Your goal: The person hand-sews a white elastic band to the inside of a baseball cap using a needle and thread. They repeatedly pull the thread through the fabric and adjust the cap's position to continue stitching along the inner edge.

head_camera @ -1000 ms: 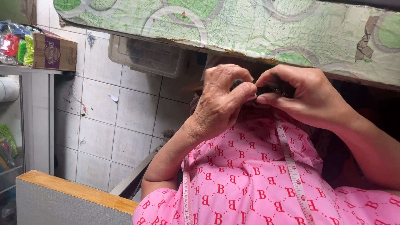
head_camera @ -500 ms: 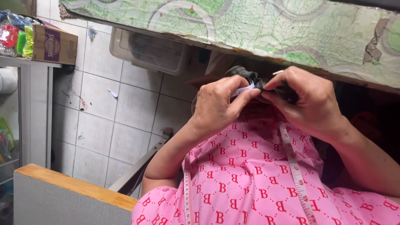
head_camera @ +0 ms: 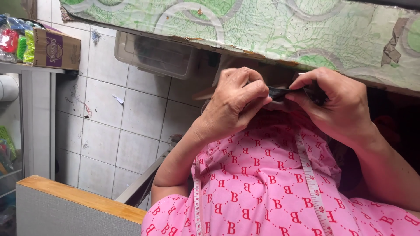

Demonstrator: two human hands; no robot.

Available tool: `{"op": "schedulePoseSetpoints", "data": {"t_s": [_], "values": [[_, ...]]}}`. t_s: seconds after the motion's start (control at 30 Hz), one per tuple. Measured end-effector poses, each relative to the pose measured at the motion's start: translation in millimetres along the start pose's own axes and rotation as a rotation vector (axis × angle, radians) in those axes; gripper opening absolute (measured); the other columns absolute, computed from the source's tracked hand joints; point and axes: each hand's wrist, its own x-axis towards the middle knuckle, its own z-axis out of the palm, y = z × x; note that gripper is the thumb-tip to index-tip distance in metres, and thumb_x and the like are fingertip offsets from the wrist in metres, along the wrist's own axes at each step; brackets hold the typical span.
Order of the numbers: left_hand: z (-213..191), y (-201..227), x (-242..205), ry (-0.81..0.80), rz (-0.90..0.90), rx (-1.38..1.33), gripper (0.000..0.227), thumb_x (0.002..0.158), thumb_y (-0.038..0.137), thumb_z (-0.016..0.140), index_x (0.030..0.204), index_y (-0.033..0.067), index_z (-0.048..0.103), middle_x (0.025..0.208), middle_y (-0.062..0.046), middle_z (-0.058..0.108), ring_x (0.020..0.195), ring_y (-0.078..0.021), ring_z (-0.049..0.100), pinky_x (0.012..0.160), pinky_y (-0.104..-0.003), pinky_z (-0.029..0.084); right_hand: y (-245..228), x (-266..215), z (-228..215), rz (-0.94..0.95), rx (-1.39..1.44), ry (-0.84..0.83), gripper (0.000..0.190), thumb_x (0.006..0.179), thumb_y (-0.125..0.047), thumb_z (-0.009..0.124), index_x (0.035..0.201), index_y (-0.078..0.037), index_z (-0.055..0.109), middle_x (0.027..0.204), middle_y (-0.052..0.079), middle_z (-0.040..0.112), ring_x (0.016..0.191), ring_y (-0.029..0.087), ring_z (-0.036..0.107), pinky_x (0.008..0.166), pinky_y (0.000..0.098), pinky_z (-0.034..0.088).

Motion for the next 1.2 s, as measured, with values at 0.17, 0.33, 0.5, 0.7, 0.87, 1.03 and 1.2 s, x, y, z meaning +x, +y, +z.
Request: {"op": "schedulePoseSetpoints", "data": {"t_s": [0.17, 0.33, 0.5, 0.7, 0.87, 1.03, 1.2], "values": [[-4, 8, 0, -0.052, -0.142, -0.322, 0.008, 0.103, 0.01, 0.061, 0.098, 0.0055, 0.057, 0.099, -0.007, 0.054, 0.089, -0.0201, 0.055, 0.085, -0.03, 0.048, 8, -1, 4, -0.098, -0.065, 0.034, 0.017, 0.101, -0.001, 0.084, 0.108, -0.001, 0.069, 0.104, 0.011, 0.073, 0.093, 0.024, 0.069, 0.087, 0.0324, 0.051], [11, -10, -9, -0.047, -0.144, -0.138, 0.007, 0.103, 0.018, 0.065, 0.103, 0.0134, 0.06, 0.1, 0.0, 0.064, 0.094, -0.0203, 0.059, 0.091, -0.035, 0.041, 8, -2, 4, -0.102, -0.125, 0.077, 0.021, 0.099, 0.006, 0.086, 0.113, 0.002, 0.07, 0.11, 0.015, 0.071, 0.1, 0.028, 0.066, 0.089, 0.0362, 0.051], [12, -1, -4, 0.02, -0.103, -0.117, 0.009, 0.107, 0.014, 0.055, 0.101, 0.0077, 0.057, 0.099, -0.006, 0.058, 0.09, -0.0231, 0.053, 0.083, -0.036, 0.037, -22, 0, -18, 0.112, -0.038, -0.212, 0.021, 0.102, -0.018, 0.064, 0.117, -0.004, 0.061, 0.106, 0.012, 0.064, 0.09, 0.026, 0.062, 0.083, 0.0371, 0.047], [12, 7, -1, 0.007, -0.077, -0.116, 0.009, 0.107, 0.011, 0.051, 0.102, 0.0059, 0.057, 0.102, -0.008, 0.059, 0.092, -0.0258, 0.054, 0.084, -0.038, 0.036, -18, 7, -9, -0.226, -0.319, -0.192, 0.024, 0.105, -0.021, 0.065, 0.111, 0.002, 0.061, 0.095, 0.015, 0.066, 0.079, 0.031, 0.064, 0.067, 0.0434, 0.052], [15, 6, -1, 0.024, -0.097, -0.142, 0.011, 0.107, 0.013, 0.051, 0.101, 0.0067, 0.057, 0.101, -0.006, 0.059, 0.091, -0.0244, 0.053, 0.085, -0.037, 0.036, -14, 7, -11, -0.2, -0.397, -0.286, 0.02, 0.107, -0.026, 0.06, 0.108, -0.006, 0.06, 0.088, 0.008, 0.064, 0.076, 0.029, 0.065, 0.058, 0.0454, 0.05], [14, 7, 0, 0.04, -0.101, -0.153, 0.01, 0.107, 0.013, 0.053, 0.101, 0.006, 0.057, 0.1, -0.006, 0.059, 0.091, -0.024, 0.054, 0.084, -0.037, 0.036, -11, 6, -10, -0.184, -0.435, -0.303, 0.017, 0.106, -0.026, 0.06, 0.104, -0.009, 0.058, 0.082, 0.007, 0.058, 0.069, 0.029, 0.062, 0.052, 0.0465, 0.047], [14, 9, 1, 0.032, -0.065, -0.09, 0.009, 0.106, 0.011, 0.053, 0.1, 0.0063, 0.058, 0.1, -0.007, 0.058, 0.093, -0.0245, 0.055, 0.083, -0.038, 0.035, -10, 5, -9, -0.192, -0.506, -0.307, 0.02, 0.108, -0.03, 0.059, 0.101, -0.011, 0.056, 0.08, 0.005, 0.055, 0.066, 0.028, 0.06, 0.049, 0.045, 0.047]]}}
